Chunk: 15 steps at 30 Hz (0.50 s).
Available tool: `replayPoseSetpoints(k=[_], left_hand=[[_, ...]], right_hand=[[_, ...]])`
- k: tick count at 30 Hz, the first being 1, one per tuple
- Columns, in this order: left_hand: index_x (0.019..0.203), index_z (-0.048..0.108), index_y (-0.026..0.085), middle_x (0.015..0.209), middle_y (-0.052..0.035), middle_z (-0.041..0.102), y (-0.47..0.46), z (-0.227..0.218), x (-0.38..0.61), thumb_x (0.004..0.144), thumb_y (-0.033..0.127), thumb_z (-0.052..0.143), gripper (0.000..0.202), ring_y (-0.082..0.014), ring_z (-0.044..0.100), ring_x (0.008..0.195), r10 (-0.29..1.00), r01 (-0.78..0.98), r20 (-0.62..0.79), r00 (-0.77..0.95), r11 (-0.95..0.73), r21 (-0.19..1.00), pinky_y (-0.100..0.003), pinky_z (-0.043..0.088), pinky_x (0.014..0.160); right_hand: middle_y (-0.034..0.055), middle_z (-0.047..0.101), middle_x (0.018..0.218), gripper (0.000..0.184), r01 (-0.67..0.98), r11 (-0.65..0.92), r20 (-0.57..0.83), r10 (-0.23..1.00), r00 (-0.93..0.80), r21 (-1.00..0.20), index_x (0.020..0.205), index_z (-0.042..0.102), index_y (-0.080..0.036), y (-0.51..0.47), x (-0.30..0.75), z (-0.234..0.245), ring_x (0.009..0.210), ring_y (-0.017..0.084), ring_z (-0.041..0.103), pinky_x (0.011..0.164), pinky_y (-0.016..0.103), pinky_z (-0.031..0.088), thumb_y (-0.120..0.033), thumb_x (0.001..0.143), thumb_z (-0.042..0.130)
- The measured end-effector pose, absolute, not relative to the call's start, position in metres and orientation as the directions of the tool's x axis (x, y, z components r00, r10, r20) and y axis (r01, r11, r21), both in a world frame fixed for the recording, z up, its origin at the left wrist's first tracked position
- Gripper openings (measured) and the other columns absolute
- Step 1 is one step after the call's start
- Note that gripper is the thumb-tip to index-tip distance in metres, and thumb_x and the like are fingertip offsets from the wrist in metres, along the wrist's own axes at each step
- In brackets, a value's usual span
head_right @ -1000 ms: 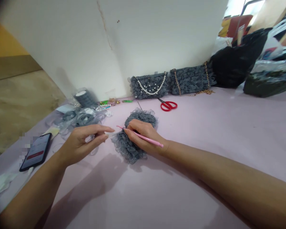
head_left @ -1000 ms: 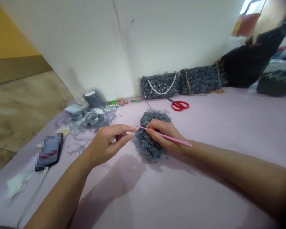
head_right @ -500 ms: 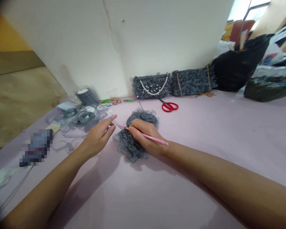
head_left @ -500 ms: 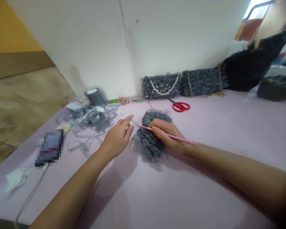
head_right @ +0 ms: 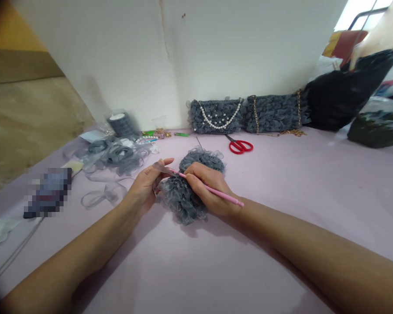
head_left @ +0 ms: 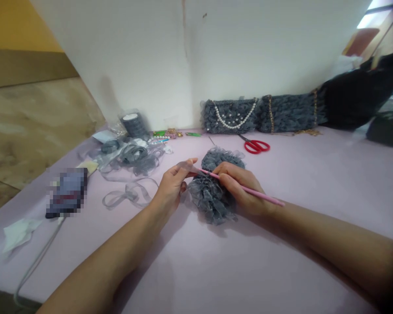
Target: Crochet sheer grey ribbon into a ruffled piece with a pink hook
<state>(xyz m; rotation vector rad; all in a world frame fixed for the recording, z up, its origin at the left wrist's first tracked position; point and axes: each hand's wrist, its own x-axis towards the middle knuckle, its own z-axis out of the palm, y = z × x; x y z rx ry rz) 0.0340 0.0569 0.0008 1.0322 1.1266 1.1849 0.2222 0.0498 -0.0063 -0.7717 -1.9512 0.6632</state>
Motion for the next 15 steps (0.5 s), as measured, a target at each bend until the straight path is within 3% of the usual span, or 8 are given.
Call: replayPoseSetpoints(k=[7, 12, 15], left_hand=[[0.103, 0.074, 0.019, 0.083, -0.0071, 0.071, 0.050, 0.000, 0.029, 0.075, 0.066, 0.063, 0.056, -0.0067, 0.048, 0.054, 0.975, -0.196, -0.072, 0.209, 0.114, 0.974, -0.019, 0.018, 0.041], [0.096, 0.076, 0.017, 0.075, -0.0072, 0.066, 0.048, 0.002, 0.025, 0.074, 0.076, 0.053, 0.067, -0.0080, 0.045, 0.052, 0.941, -0.159, -0.191, 0.280, 0.241, 0.957, -0.021, 0.017, 0.040], [0.099, 0.075, 0.017, 0.073, -0.0061, 0.065, 0.045, 0.007, 0.023, 0.073, 0.075, 0.056, 0.066, -0.0094, 0.046, 0.054, 0.925, -0.141, -0.197, 0.326, 0.253, 0.957, -0.022, 0.019, 0.041]], right_hand=[[0.0029, 0.057, 0.078, 0.027, 0.256, 0.674, 0.559, 0.727, -0.399, -0.693, 0.084, 0.057, -0.018, 0.048, 0.221, -0.007, 0.066, 0.014, 0.050, 0.060, 0.029, 0.040, -0.027, 0.098, 0.036], [0.0040, 0.060, 0.080, 0.027, 0.283, 0.650, 0.519, 0.745, -0.420, -0.705, 0.085, 0.059, -0.018, 0.047, 0.220, -0.008, 0.069, 0.015, 0.054, 0.061, 0.029, 0.042, -0.028, 0.099, 0.037], [0.0046, 0.062, 0.081, 0.029, 0.292, 0.642, 0.505, 0.751, -0.426, -0.709, 0.085, 0.059, -0.019, 0.046, 0.220, -0.007, 0.071, 0.015, 0.056, 0.063, 0.029, 0.044, -0.032, 0.099, 0.038]])
